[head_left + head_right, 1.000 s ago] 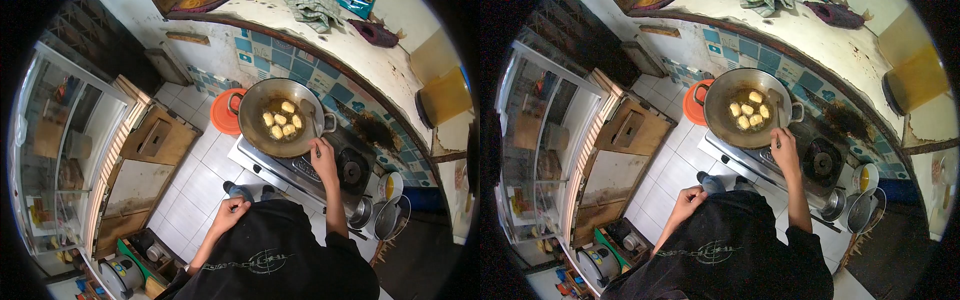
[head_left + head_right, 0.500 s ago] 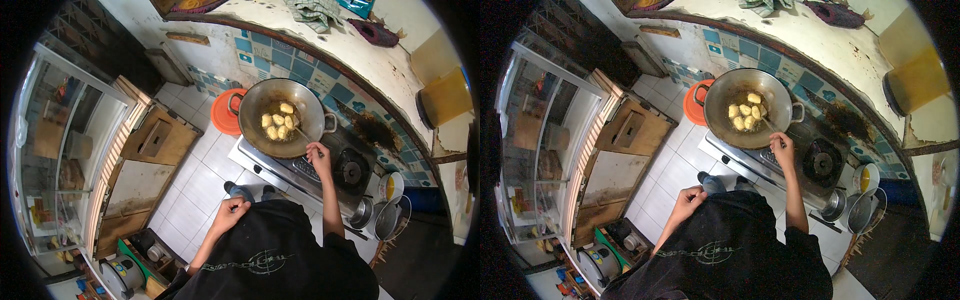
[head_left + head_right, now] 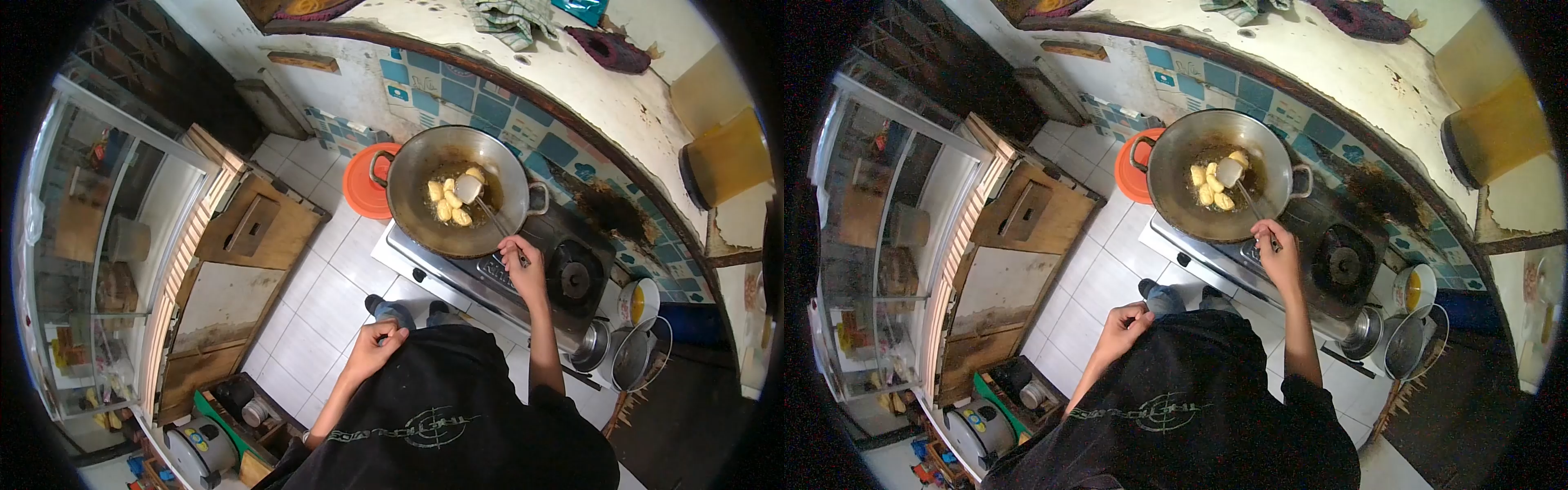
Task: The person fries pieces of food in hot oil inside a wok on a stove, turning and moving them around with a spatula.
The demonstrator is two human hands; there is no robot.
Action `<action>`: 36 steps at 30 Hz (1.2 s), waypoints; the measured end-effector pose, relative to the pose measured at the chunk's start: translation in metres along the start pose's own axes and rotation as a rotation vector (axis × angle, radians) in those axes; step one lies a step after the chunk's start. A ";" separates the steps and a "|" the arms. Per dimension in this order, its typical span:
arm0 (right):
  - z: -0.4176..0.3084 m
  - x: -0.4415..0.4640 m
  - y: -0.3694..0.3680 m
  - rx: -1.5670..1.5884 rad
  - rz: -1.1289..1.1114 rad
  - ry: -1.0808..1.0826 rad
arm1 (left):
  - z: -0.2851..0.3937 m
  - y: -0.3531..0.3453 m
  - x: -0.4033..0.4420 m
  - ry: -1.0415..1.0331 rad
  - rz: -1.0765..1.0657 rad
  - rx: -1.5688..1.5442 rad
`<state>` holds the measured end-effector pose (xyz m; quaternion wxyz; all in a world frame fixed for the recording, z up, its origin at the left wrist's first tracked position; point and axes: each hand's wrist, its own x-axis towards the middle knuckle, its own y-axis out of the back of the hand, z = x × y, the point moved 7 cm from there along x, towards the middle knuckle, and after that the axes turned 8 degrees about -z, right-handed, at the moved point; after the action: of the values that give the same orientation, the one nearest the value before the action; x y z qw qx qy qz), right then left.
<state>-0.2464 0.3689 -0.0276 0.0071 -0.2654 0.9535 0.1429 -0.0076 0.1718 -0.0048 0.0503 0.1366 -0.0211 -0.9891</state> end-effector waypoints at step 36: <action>0.022 0.033 -0.011 0.115 -0.043 0.068 | 0.005 -0.001 0.002 -0.022 -0.011 0.008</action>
<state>-0.2711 0.3493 -0.0542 -0.0068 -0.2899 0.9538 0.0784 -0.0115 0.1728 -0.0003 0.0441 0.1262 -0.0250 -0.9907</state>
